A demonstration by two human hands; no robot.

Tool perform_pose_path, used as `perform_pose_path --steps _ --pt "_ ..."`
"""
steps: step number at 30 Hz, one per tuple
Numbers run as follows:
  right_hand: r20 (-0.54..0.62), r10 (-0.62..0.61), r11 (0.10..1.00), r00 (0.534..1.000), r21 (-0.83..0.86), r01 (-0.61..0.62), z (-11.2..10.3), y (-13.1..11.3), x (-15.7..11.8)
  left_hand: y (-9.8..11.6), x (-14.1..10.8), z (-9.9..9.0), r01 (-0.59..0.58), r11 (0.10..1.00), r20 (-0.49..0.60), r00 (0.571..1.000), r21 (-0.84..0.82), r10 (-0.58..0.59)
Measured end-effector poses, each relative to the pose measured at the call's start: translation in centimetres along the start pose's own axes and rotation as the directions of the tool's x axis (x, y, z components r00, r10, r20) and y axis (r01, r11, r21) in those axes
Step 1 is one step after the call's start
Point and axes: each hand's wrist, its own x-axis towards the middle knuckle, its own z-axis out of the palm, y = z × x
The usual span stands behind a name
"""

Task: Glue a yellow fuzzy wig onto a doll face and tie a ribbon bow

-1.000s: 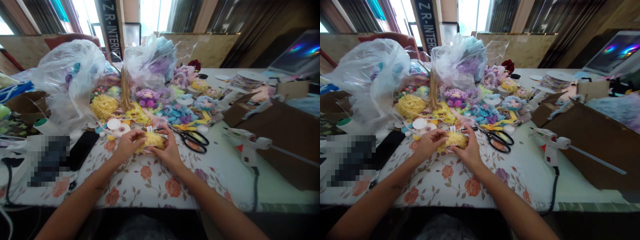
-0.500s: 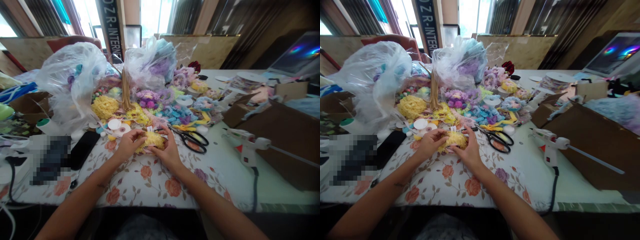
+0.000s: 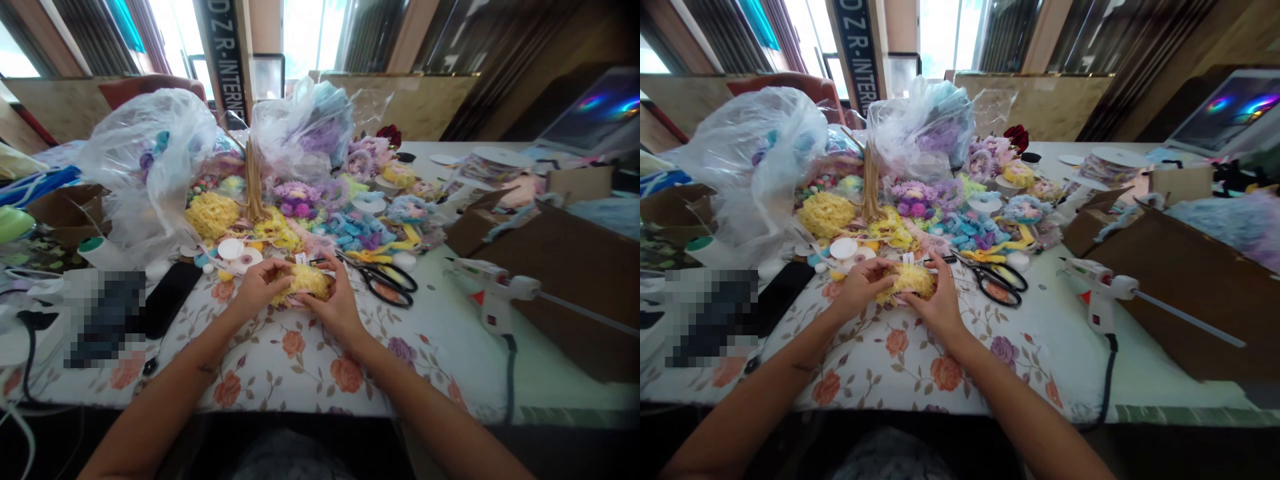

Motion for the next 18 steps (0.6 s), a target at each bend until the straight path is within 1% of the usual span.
perform_pose_path --steps 4,7,11,18 --pt "-0.007 0.045 0.998 0.999 0.041 -0.045 0.1 0.08 0.16 -0.09 0.12 0.02 0.057 0.994 0.016 0.998 -0.092 -0.056" --pt "0.004 0.078 0.995 0.997 0.069 -0.078 0.14 0.05 0.28 -0.15 0.08 -0.08 0.089 0.989 0.029 0.996 -0.119 -0.087" --pt "0.012 0.093 0.993 0.996 0.068 -0.094 0.13 -0.06 0.29 0.02 -0.04 -0.12 0.093 0.992 0.016 0.996 -0.085 -0.092" --pt "0.018 0.04 0.999 0.999 0.024 -0.041 0.09 -0.17 0.0 0.03 0.0 0.07 0.052 0.999 0.024 0.998 0.001 -0.052"
